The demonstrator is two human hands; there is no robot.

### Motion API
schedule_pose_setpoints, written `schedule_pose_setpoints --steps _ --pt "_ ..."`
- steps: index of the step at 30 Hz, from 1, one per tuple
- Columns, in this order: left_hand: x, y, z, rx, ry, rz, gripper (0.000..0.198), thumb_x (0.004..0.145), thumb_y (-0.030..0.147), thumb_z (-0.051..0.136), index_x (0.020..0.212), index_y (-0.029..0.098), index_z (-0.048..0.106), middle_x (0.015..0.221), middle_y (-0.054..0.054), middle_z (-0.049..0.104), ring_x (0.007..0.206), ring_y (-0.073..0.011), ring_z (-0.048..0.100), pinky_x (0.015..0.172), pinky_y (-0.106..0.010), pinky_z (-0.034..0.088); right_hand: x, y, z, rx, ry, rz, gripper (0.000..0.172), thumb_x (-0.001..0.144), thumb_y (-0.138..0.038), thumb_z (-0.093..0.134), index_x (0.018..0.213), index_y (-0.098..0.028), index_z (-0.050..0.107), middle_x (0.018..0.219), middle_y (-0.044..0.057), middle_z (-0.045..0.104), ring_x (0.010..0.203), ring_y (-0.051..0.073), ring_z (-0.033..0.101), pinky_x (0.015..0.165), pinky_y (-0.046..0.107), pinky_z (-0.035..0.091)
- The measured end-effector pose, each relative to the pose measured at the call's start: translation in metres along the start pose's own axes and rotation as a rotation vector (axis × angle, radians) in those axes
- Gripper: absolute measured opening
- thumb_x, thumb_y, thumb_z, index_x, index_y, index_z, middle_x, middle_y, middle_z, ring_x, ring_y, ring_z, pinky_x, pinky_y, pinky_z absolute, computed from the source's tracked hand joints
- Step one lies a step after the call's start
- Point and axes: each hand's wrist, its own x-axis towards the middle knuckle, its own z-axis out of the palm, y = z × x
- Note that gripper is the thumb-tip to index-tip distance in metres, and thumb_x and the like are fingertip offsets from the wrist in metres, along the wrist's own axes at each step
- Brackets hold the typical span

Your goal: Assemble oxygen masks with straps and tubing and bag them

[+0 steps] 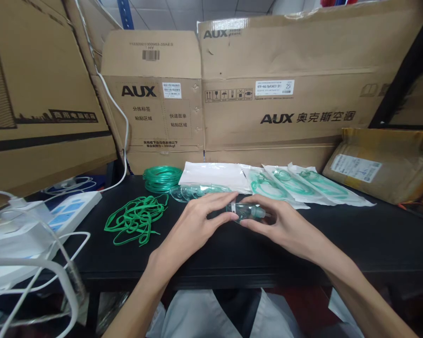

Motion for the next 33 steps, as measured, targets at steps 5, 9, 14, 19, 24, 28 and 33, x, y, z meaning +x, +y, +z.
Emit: schedule_pose_setpoints --steps 5,9,14,19,24,28,33 --pt "0.0 0.0 0.0 -0.077 -0.044 -0.02 0.043 0.097 0.036 0.064 0.14 0.032 0.06 0.142 0.007 0.062 0.134 -0.016 0.054 0.116 -0.028 0.039 -0.001 -0.006 -0.001 -0.013 0.03 -0.019 0.022 0.09 -0.035 0.07 0.112 -0.031 0.07 0.115 -0.002 0.073 0.097 0.021 0.067 0.081 0.031 0.052" --pt "0.0 -0.002 0.0 -0.083 -0.06 -0.048 0.041 0.097 0.04 0.064 0.137 0.032 0.063 0.139 0.007 0.064 0.133 -0.0165 0.056 0.116 -0.029 0.041 -0.003 -0.007 -0.001 -0.037 0.062 -0.037 0.023 0.091 -0.033 0.07 0.114 -0.031 0.071 0.115 -0.002 0.074 0.1 0.021 0.068 0.083 0.03 0.052" --pt "-0.001 -0.003 0.002 -0.064 -0.06 -0.056 0.039 0.096 0.043 0.065 0.134 0.034 0.066 0.135 0.006 0.067 0.129 -0.0183 0.059 0.113 -0.032 0.044 -0.002 -0.003 0.001 -0.11 0.135 -0.042 0.027 0.088 -0.03 0.072 0.114 -0.034 0.072 0.115 -0.005 0.075 0.099 0.02 0.069 0.081 0.029 0.052" --pt "-0.001 -0.005 0.002 -0.005 -0.033 0.016 0.039 0.096 0.041 0.065 0.133 0.03 0.067 0.134 0.004 0.068 0.128 -0.0182 0.059 0.113 -0.031 0.044 -0.003 -0.009 -0.001 -0.1 0.08 0.021 0.026 0.09 -0.036 0.069 0.116 -0.032 0.072 0.113 -0.002 0.075 0.097 0.022 0.07 0.082 0.031 0.052" --pt "-0.001 -0.004 0.003 0.014 -0.015 0.051 0.038 0.096 0.038 0.066 0.133 0.029 0.066 0.133 0.002 0.068 0.127 -0.0195 0.059 0.111 -0.034 0.045 -0.004 -0.015 -0.003 -0.083 -0.006 0.117 0.031 0.093 -0.046 0.062 0.121 -0.032 0.069 0.099 0.0 0.076 0.081 0.021 0.069 0.071 0.031 0.051" --pt "0.001 0.002 -0.006 -0.052 -0.008 0.006 0.031 0.098 0.037 0.063 0.128 0.031 0.067 0.131 0.001 0.068 0.124 -0.0196 0.06 0.109 -0.034 0.046 -0.005 -0.013 -0.003 -0.151 0.017 0.132 0.035 0.09 -0.049 0.063 0.12 -0.031 0.07 0.096 0.001 0.074 0.081 0.022 0.067 0.069 0.031 0.05" --pt "-0.012 -0.002 -0.035 -0.047 -0.032 -0.113 0.017 0.097 0.04 0.064 0.109 0.029 0.07 0.126 0.002 0.07 0.12 -0.0192 0.063 0.107 -0.032 0.046 -0.006 -0.012 -0.005 -0.195 0.044 0.149 0.041 0.088 -0.053 0.063 0.118 -0.028 0.072 0.088 0.003 0.072 0.081 0.024 0.066 0.069 0.032 0.049"
